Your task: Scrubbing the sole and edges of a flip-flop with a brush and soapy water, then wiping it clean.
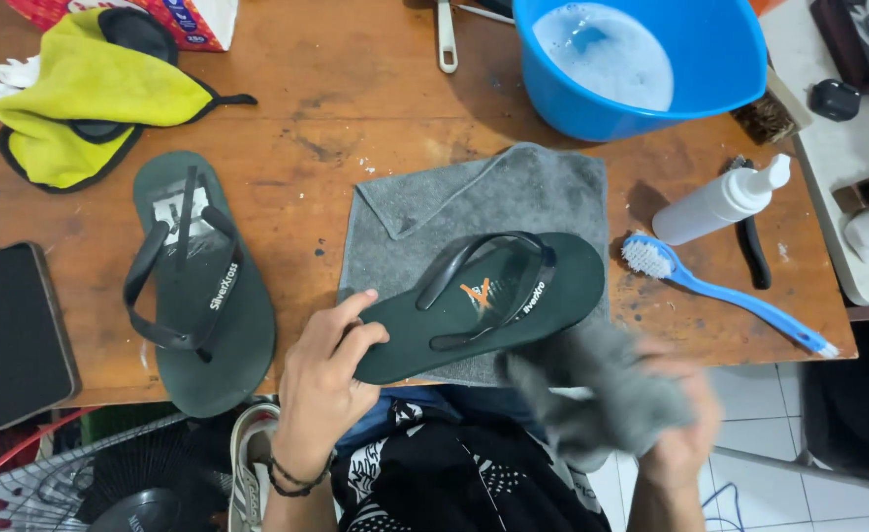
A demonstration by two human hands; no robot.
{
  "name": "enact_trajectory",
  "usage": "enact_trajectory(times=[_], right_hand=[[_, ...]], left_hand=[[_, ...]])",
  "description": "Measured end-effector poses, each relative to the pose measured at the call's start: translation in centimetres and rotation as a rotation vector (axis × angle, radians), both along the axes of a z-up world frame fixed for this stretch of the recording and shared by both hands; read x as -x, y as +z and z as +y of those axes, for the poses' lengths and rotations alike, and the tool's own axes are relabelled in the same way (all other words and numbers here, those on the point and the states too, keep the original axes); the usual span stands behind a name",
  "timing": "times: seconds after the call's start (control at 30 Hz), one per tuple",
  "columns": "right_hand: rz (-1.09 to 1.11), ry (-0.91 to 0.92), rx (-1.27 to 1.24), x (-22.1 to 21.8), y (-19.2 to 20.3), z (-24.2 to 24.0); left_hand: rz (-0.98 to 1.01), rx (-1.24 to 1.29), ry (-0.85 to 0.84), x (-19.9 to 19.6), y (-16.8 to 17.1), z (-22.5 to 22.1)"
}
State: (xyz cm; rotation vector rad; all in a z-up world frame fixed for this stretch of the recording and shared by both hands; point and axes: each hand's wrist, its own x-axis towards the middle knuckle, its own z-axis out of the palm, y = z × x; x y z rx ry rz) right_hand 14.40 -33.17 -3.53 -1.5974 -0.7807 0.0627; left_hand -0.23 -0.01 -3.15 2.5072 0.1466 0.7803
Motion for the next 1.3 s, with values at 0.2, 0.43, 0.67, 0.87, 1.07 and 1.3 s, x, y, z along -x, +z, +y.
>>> enact_trajectory(times=[0.2, 0.43, 0.67, 0.87, 1.07, 1.3], right_hand=[[0.095, -0.747, -0.524, -0.1, 2.9, 0.9], [-0.429, -0.866, -0.037, -3.3, -13.3, -3.0], [-0.572, -0.311, 0.271, -1.3, 0.1, 7.5], [-0.509, -0.198, 0.346, -1.2, 1.3, 7.3], [-0.430, -0.131, 0.219, -1.0, 0.4, 6.6], [-0.343, -0.102, 0.088, -2.0, -1.1, 5.6]], left_hand=[[-0.064, 0.110, 0.117, 0.0, -0.1, -0.4], [-0.067, 0.340, 0.191, -0.2, 0.1, -0.1], [-0.214, 0.306, 0.283, -0.5, 0.7, -0.1], [-0.318, 0.296, 0.312, -0.1, 0.6, -0.3], [-0.382, 0.284, 0.337, 0.1, 0.4, -0.2], [-0.458, 0.263, 0.349, 0.2, -0.1, -0.1]])
